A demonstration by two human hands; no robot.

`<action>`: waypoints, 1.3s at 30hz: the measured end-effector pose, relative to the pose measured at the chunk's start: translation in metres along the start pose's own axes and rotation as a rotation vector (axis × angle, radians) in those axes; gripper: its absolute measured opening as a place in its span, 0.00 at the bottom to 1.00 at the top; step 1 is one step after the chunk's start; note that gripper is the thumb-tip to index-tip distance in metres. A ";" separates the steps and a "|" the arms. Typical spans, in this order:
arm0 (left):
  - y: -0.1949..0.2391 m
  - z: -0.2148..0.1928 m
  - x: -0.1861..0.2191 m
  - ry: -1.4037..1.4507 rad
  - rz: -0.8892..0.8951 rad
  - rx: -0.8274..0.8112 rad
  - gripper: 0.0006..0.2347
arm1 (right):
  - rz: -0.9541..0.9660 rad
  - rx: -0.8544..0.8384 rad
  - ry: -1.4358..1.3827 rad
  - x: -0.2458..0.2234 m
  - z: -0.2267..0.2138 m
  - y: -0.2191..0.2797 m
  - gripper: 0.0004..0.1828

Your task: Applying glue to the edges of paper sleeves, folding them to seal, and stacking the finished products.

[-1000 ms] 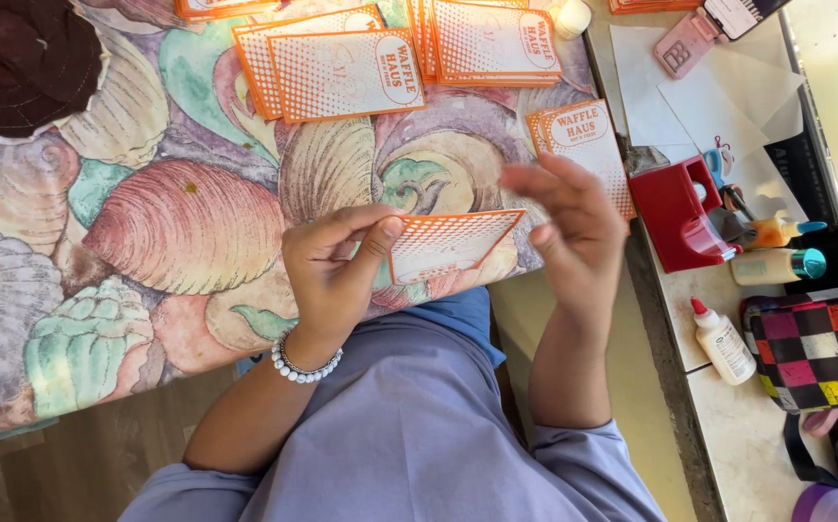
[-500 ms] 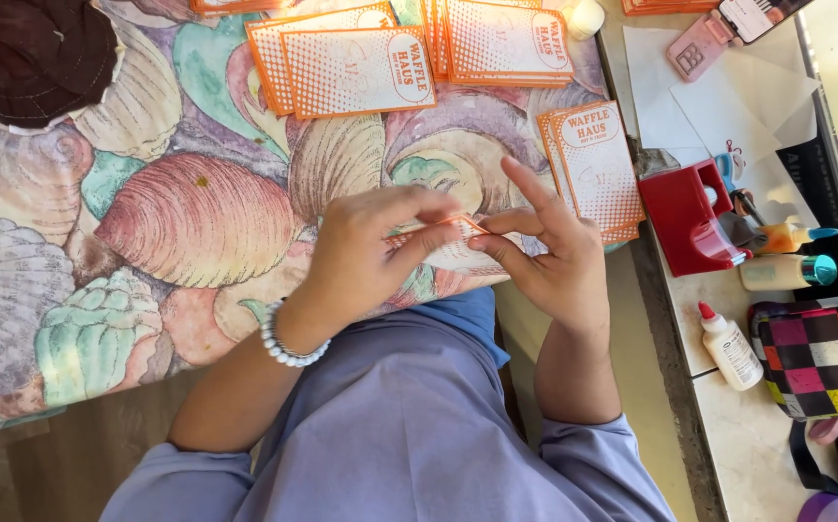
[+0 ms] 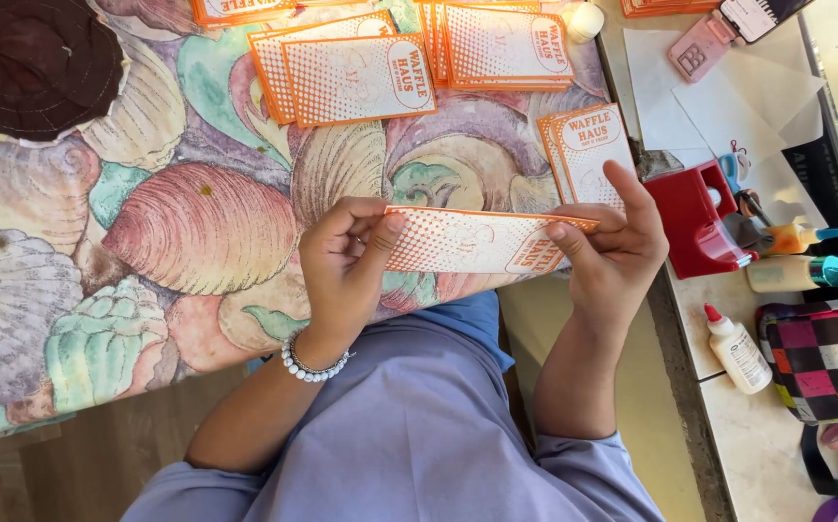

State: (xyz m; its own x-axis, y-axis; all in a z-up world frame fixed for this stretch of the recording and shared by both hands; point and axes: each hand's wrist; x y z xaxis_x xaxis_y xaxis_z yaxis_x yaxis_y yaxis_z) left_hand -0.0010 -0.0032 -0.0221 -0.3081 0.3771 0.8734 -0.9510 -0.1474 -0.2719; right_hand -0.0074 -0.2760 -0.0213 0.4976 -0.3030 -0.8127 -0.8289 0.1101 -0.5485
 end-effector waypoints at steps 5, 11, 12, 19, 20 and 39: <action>-0.008 0.004 0.014 0.062 0.000 -0.077 0.08 | -0.021 0.015 0.004 -0.001 0.002 -0.002 0.41; -0.015 0.000 0.015 -0.054 0.045 -0.074 0.05 | -0.018 0.018 -0.008 -0.001 0.003 -0.001 0.40; -0.016 -0.001 0.016 -0.058 0.038 -0.068 0.04 | -0.021 0.025 -0.017 -0.002 0.004 -0.001 0.40; -0.018 0.001 0.019 -0.079 0.028 -0.060 0.02 | -0.031 0.067 -0.023 0.011 -0.001 0.002 0.39; -0.018 0.000 0.018 -0.073 0.025 -0.057 0.02 | -0.028 0.067 -0.028 0.012 -0.001 0.002 0.39; -0.040 -0.076 0.046 -0.408 0.333 -0.278 0.01 | 0.460 -0.911 1.048 0.047 0.017 -0.032 0.94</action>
State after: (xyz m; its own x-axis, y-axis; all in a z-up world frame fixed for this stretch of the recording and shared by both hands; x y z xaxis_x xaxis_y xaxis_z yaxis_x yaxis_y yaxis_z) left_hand 0.0212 0.0895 -0.0018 -0.6081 -0.0386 0.7929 -0.7932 0.0684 -0.6050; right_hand 0.0469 -0.2780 -0.0454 0.0698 -0.9866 -0.1474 -0.9297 -0.1179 0.3490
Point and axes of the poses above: each hand's wrist, its own y-axis away from the middle knuckle, its own z-axis out of the palm, x = y × z, and after that the axes turned 10 degrees about y, right-handed
